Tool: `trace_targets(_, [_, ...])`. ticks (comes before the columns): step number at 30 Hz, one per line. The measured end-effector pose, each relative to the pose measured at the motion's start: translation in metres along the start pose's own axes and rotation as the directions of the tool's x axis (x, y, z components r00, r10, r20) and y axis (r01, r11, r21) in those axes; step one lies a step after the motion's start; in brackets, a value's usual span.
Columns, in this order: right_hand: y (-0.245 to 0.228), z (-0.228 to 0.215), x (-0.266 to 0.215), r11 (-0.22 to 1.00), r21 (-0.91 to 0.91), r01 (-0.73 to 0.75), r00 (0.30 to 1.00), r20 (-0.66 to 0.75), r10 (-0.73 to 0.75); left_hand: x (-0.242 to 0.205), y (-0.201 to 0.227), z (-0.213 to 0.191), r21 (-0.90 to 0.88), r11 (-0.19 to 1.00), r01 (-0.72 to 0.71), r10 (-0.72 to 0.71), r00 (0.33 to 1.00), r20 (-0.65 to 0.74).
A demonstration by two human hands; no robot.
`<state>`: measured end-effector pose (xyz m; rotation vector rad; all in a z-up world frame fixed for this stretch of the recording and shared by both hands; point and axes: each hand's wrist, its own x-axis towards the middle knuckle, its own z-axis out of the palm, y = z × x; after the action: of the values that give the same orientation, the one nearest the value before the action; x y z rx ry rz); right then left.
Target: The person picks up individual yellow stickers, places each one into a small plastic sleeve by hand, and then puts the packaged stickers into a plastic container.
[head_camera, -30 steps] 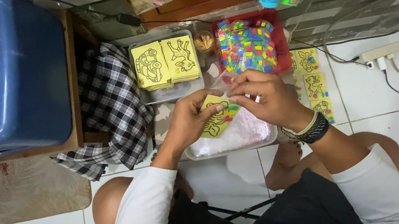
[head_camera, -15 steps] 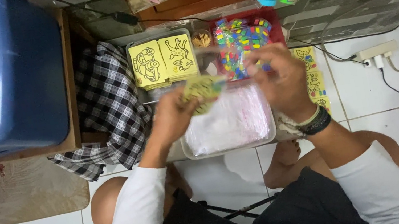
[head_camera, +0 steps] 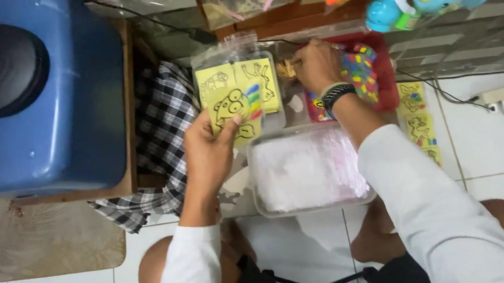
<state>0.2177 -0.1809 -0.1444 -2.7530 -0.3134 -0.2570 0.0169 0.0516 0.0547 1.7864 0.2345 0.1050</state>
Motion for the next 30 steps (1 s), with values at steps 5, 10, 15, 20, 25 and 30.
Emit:
trace_targets(5, [-0.039,-0.003,0.016,0.988,-0.113,-0.109,0.973,0.19,0.129,0.005,0.001,-0.007,-0.039,0.999,-0.016,0.017,0.999,0.027])
trace_targets(10, [-0.048,0.002,0.021,0.968,-0.173,-0.185,0.951,0.218,0.22,0.009,-0.002,-0.012,-0.078,0.996,-0.046,0.049,0.998,0.039])
trace_targets(15, [-0.027,0.005,0.019,0.978,-0.201,-0.048,0.956,0.274,0.103,0.007,0.008,-0.014,-0.137,0.987,-0.09,0.096,0.995,0.035])
trace_targets(20, [-0.024,0.007,0.018,0.97,-0.241,-0.036,0.967,0.236,0.095,0.009,0.002,-0.015,-0.107,0.987,-0.122,0.127,0.991,0.044])
trace_targets(25, [-0.023,0.023,0.026,0.938,-0.345,-0.018,0.959,0.26,0.114,0.008,0.004,-0.011,-0.121,0.987,-0.101,0.107,0.993,0.049])
trace_targets(30, [-0.018,0.013,0.021,0.97,-0.227,-0.086,0.955,0.26,0.145,0.013,-0.004,-0.004,-0.104,0.99,-0.094,0.1,0.994,0.053])
